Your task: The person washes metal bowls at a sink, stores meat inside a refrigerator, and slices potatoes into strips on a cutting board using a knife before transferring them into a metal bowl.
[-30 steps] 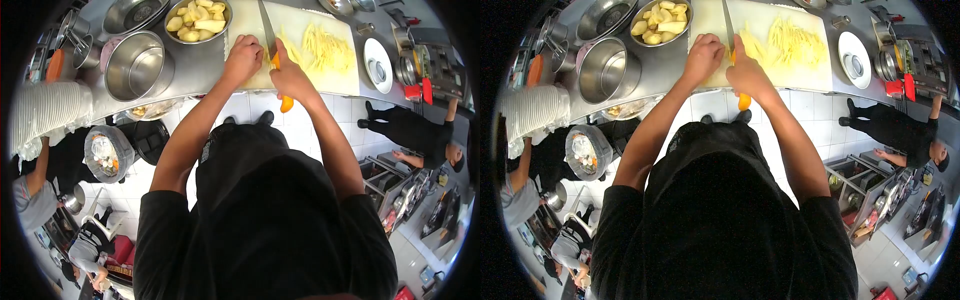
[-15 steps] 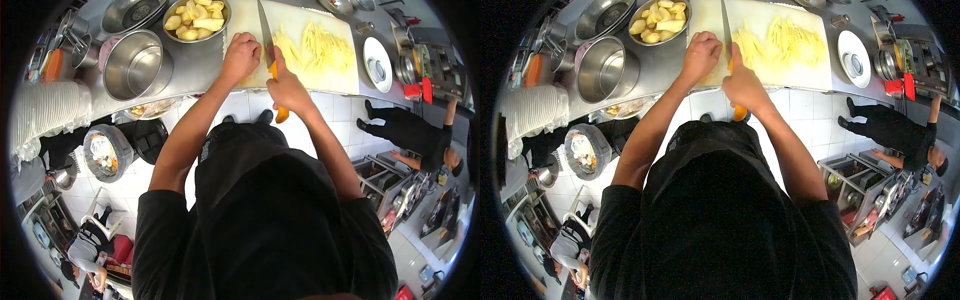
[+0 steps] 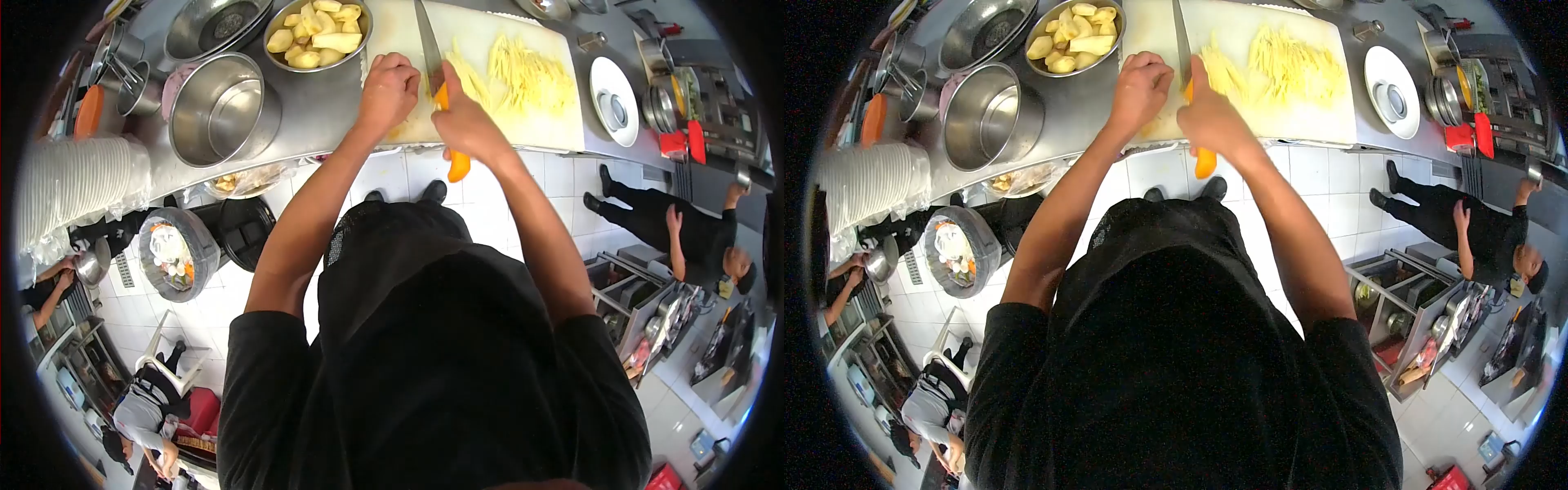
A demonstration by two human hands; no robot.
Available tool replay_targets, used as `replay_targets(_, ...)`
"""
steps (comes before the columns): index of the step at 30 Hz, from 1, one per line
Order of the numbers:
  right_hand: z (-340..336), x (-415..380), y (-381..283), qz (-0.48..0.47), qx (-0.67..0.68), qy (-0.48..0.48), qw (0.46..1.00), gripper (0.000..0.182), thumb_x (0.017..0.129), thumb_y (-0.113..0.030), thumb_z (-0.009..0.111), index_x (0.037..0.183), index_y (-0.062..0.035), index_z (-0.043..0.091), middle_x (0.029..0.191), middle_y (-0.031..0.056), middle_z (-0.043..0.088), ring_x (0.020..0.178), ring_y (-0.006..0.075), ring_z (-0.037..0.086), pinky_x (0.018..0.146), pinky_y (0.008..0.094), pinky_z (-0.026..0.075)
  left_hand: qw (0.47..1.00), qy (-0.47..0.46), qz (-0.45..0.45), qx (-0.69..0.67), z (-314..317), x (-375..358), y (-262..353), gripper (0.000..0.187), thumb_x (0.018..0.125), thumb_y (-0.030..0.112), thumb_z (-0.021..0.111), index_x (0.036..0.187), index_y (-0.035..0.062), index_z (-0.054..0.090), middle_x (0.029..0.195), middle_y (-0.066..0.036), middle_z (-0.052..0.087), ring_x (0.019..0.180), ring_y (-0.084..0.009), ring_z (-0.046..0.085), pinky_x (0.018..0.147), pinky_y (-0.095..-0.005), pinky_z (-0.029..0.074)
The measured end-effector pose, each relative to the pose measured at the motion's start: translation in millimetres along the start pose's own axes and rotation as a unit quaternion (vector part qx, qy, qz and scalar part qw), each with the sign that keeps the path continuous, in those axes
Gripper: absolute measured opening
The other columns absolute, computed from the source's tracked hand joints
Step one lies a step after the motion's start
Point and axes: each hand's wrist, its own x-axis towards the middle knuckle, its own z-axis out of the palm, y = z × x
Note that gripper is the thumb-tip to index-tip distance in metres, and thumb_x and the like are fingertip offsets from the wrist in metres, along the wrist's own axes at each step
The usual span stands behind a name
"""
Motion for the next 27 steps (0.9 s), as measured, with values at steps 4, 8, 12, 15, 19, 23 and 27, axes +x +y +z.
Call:
replay_targets(4, 14, -12, 4, 0.034, 0.0, -0.012, 0.999, 0.078, 0.074, -0.003, 0.04, 0.142, -0.0022, 0.001, 0.075, 0.025, 0.062, 0.046, 0.0287, 0.057, 0.059, 0.0385, 0.05, 1.0, -0.01, -0.005, 0.0, -2, 1, 2, 0.007, 0.072, 0.007, 0.063, 0.076, 0.0051, 0.068, 0.084, -0.006, 0.059, 0.083, -0.0255, 0.053, 0.074, -0.0341, 0.045)
replay_targets(8, 24, -7, 13, 0.022, -0.009, 0.012, 1.0, 0.077, 0.075, -0.005, 0.04, 0.142, -0.003, 0.002, 0.068, 0.0217, 0.061, 0.047, 0.0293, 0.058, 0.059, 0.0383, 0.049, 0.999, -0.033, -0.007, -0.001, -4, 0, 7, 0.007, 0.072, 0.008, 0.063, 0.075, 0.0053, 0.068, 0.083, -0.005, 0.059, 0.084, -0.0254, 0.052, 0.074, -0.0343, 0.045)
replay_targets(12, 25, 32, 34, -0.052, -0.019, 0.053, 0.997, 0.078, 0.076, -0.008, 0.043, 0.142, -0.0049, 0.003, 0.073, 0.0221, 0.062, 0.048, 0.0286, 0.059, 0.059, 0.0367, 0.05, 0.999, -0.043, 0.01, 0.018, 0, 2, 1, 0.007, 0.072, 0.009, 0.063, 0.076, 0.006, 0.068, 0.083, -0.005, 0.058, 0.085, -0.0252, 0.052, 0.074, -0.0344, 0.045)
replay_targets(15, 4, 31, 13, -0.024, 0.005, 0.036, 0.999, 0.077, 0.076, -0.007, 0.042, 0.143, -0.0088, 0.005, 0.095, 0.024, 0.059, 0.051, 0.0274, 0.06, 0.056, 0.0363, 0.05, 0.998, -0.05, 0.015, 0.023, -1, 3, 2, 0.007, 0.068, 0.005, 0.062, 0.071, 0.0057, 0.068, 0.079, -0.007, 0.056, 0.082, -0.0258, 0.051, 0.075, -0.034, 0.045)
replay_targets(19, -21, 22, 9, -0.031, 0.025, 0.026, 0.999, 0.075, 0.075, -0.007, 0.044, 0.143, -0.0105, 0.013, 0.098, 0.0257, 0.06, 0.059, 0.0306, 0.062, 0.058, 0.0388, 0.05, 0.999, -0.034, 0.022, 0.019, -3, 3, -2, 0.008, 0.072, 0.008, 0.065, 0.079, 0.0052, 0.068, 0.082, -0.006, 0.06, 0.08, -0.0253, 0.054, 0.072, -0.0339, 0.046)
replay_targets(23, -17, 3, 38, -0.135, -0.164, 0.181, 0.96, 0.066, 0.074, -0.01, 0.052, 0.135, -0.0073, 0.028, 0.087, 0.0252, 0.061, 0.066, 0.0372, 0.06, 0.062, 0.0433, 0.049, 0.996, 0.007, -0.057, -0.069, -5, 5, -2, 0.009, 0.072, 0.01, 0.068, 0.08, 0.005, 0.068, 0.082, -0.007, 0.061, 0.078, -0.0244, 0.057, 0.07, -0.0325, 0.046)
replay_targets(27, -11, -25, 48, -0.105, -0.196, 0.279, 0.934, 0.046, 0.068, -0.007, 0.059, 0.111, -0.002, 0.042, 0.083, 0.0238, 0.06, 0.07, 0.039, 0.06, 0.065, 0.0455, 0.047, 0.986, 0.038, -0.112, -0.118, -27, 20, 41, 0.012, 0.071, 0.013, 0.071, 0.08, 0.0055, 0.068, 0.081, -0.007, 0.061, 0.078, -0.023, 0.059, 0.068, -0.0318, 0.046)
